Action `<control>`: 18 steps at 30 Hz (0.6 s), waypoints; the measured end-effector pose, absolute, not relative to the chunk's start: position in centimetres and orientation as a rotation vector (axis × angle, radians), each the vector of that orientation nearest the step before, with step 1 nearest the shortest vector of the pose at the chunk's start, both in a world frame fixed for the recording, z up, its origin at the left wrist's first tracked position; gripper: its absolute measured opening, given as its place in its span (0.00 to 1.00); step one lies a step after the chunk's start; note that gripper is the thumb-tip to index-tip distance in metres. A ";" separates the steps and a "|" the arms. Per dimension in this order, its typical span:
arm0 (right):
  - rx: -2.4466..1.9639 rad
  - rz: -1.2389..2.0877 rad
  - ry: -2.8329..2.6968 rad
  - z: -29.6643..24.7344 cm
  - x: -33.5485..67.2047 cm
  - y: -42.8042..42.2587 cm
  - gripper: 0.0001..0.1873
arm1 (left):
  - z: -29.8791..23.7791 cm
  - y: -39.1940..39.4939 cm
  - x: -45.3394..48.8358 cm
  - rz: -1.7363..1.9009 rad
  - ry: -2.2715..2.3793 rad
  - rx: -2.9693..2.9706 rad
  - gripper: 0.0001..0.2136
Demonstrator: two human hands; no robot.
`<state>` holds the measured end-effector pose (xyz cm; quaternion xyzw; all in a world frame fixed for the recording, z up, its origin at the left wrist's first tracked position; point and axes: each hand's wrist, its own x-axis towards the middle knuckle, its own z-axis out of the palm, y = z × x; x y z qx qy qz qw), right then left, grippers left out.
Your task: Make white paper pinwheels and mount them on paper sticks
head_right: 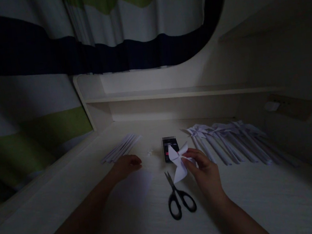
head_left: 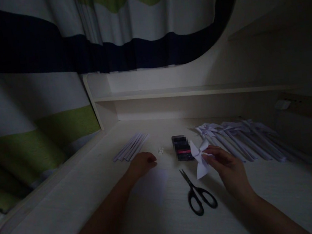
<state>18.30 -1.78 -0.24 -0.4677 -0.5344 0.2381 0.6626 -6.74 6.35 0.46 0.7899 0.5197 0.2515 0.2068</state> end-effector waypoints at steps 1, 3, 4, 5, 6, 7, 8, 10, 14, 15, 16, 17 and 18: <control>-1.058 0.548 -1.195 -0.3 18.4 -1.7 0.06 | 0.1 6.6 -7.0 0.659 1.495 2.270 0.06; -1.068 0.548 -1.195 -0.5 18.6 -1.5 0.06 | -0.6 7.2 -7.4 0.650 1.679 2.328 0.12; -1.074 0.547 -1.206 -0.6 18.6 -1.4 0.06 | -0.9 7.5 -7.6 0.662 1.751 2.320 0.14; -1.076 0.546 -1.218 -0.7 18.6 -1.4 0.06 | -1.1 7.8 -8.0 0.675 1.834 2.302 0.15; -1.073 0.546 -1.229 -0.8 18.5 -1.3 0.05 | -1.3 8.2 -8.3 0.678 1.912 2.281 0.16; -1.067 0.542 -1.242 -0.8 18.5 -1.3 0.05 | -1.4 8.5 -8.7 0.671 1.969 2.267 0.16; -1.059 0.537 -1.259 -0.9 18.4 -1.3 0.05 | -1.6 8.9 -9.1 0.653 2.010 2.257 0.15; -1.050 0.521 -1.303 -1.0 18.1 -1.4 0.05 | -1.9 9.5 -9.6 0.612 2.066 2.244 0.14; -1.073 0.503 -1.361 -1.0 17.6 -1.7 0.05 | -2.7 10.2 -9.6 0.559 2.134 2.222 0.13; -1.075 0.503 -1.364 -1.0 17.5 -1.7 0.05 | -2.8 10.2 -9.5 0.550 2.144 2.214 0.12; -1.075 0.508 -1.367 -0.9 17.4 -1.7 0.05 | -2.9 10.3 -9.4 0.543 2.148 2.208 0.12; -1.076 0.517 -1.365 -0.9 17.3 -1.7 0.05 | -3.0 10.3 -9.3 0.540 2.146 2.205 0.12; -1.078 0.527 -1.354 -0.8 17.3 -1.7 0.05 | -3.0 10.3 -9.1 0.542 2.135 2.206 0.12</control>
